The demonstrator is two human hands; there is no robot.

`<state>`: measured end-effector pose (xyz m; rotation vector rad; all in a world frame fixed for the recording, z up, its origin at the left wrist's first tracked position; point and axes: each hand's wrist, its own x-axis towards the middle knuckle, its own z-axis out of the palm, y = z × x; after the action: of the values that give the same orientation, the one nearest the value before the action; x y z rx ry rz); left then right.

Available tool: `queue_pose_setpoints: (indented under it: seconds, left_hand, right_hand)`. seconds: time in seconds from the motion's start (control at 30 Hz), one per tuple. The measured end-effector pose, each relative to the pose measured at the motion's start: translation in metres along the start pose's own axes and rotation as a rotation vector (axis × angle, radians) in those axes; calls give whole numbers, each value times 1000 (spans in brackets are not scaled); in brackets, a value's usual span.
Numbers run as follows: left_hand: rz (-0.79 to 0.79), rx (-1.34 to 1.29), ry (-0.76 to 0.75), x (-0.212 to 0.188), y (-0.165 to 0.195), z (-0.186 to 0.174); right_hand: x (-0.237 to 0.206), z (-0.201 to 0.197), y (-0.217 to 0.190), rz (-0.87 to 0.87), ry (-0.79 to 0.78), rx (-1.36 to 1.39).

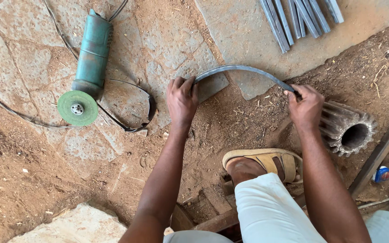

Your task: The person sits on the ground and bends flat steel bars into curved shapes by hand, using a toothed gear-shaped die set in the ground as a form. They hammer a bar to seat it in the die, then pull and flex the bars with both hands to curve them, repeating with several bars.

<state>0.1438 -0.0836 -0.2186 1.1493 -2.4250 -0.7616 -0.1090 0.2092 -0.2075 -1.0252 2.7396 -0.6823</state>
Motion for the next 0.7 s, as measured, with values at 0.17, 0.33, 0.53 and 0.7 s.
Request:
queue_pose_setpoints:
  seconds: [0.17,0.33,0.53,0.7]
  left_hand:
    - [-22,-31,-35,7,11,-14]
    - [-37,-52,-37,14,30,-30]
    - [102,-66,0,22,50,-33]
    - [291,-40,-75,46,75,4]
  right_hand:
    - [-1,-6,-9,4,-9,30]
    - [-1,-13,-16,20,-3,59]
    - [-1,-15,-12,-15,-7,84]
    - [-5,-11,0,29,9,125]
